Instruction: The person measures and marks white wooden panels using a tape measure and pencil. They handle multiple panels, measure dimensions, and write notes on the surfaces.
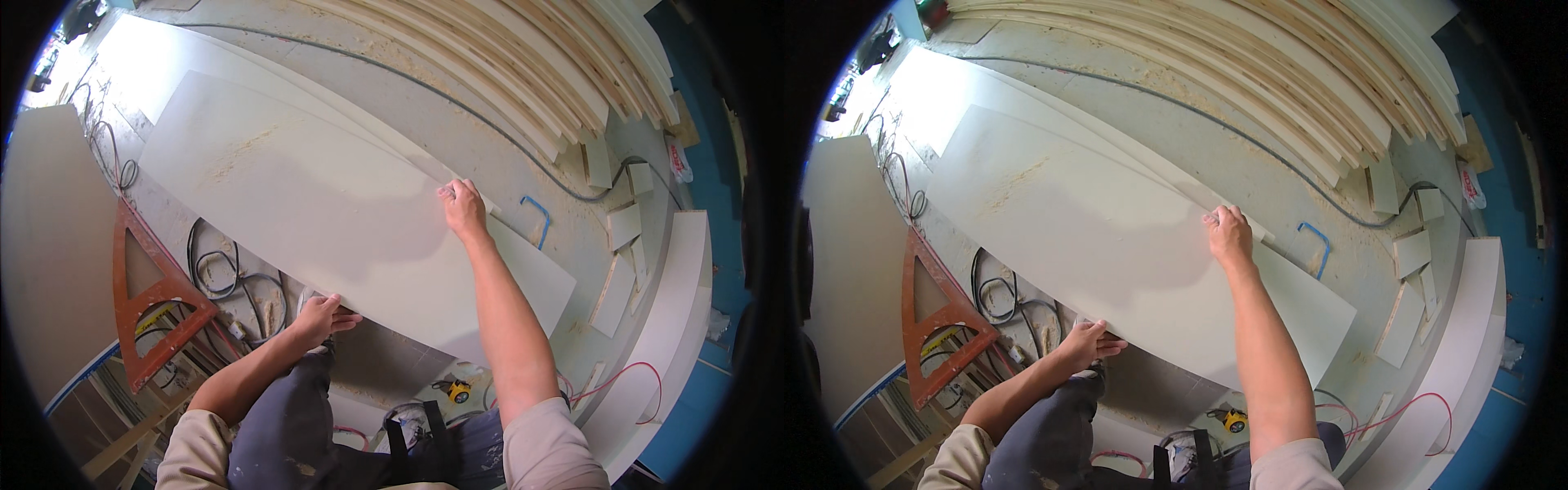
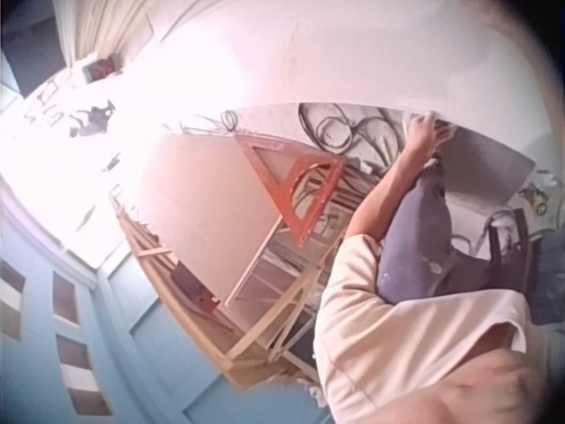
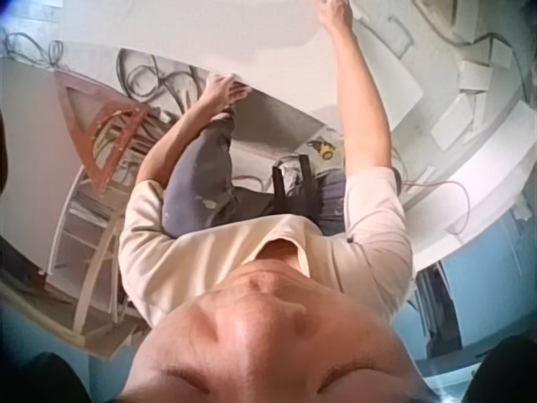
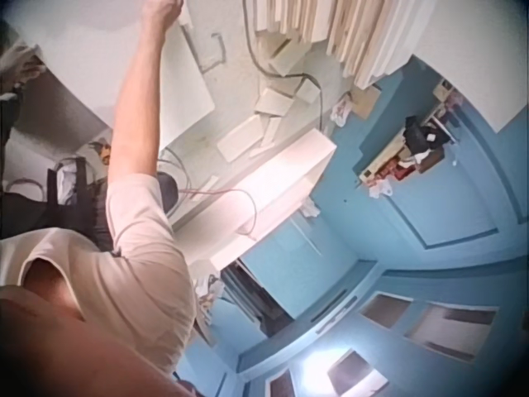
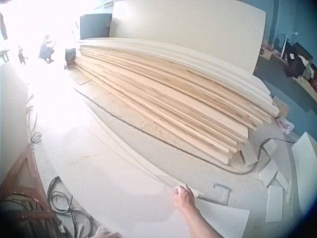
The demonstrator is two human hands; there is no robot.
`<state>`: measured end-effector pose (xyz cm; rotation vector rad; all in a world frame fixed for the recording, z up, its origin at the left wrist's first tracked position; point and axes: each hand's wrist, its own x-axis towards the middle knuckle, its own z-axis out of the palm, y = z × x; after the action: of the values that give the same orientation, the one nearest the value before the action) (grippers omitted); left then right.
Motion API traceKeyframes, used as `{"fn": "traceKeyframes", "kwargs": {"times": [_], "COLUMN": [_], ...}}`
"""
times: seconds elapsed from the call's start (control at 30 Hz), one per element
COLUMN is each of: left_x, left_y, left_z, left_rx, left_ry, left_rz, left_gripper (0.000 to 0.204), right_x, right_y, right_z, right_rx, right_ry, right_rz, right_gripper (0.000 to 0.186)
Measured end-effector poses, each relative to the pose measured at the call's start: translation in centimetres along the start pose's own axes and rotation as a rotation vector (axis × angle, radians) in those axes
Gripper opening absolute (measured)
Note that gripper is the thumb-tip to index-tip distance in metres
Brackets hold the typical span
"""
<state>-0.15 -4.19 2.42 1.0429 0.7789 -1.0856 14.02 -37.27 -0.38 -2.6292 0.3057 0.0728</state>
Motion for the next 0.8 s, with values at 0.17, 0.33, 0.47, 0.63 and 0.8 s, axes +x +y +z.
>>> {"fn": "traceKeyframes", "kwargs": {"times": [0.17,0.33,0.47,0.63,0.8], "left_x": [-0.2,-0.2,1.2,6.9,7.6], "left_y": [0.2,0.0,3.7,11.1,16.9], "left_z": [0.0,-1.1,-5.9,-18.0,-21.2], "left_rx": [0.068,0.086,0.321,-0.004,-0.276], "left_ry": [-0.006,-0.028,0.327,0.863,1.131], "left_rz": [0.003,0.007,0.257,0.937,0.934], "left_gripper": [0.048,0.047,0.045,0.036,0.048], "right_x": [-0.4,-0.8,-1.3,-1.1,-0.8], "right_y": [0.6,0.3,1.0,0.8,0.6], "right_z": [0.9,1.5,1.1,1.6,1.6], "right_rx": [-0.052,-0.123,-0.119,-0.116,-0.114], "right_ry": [0.086,0.135,0.094,0.145,0.108], "right_rz": [-0.064,-0.079,-0.054,-0.130,-0.123], "right_gripper": [0.022,0.020,0.023,0.024,0.024]}}
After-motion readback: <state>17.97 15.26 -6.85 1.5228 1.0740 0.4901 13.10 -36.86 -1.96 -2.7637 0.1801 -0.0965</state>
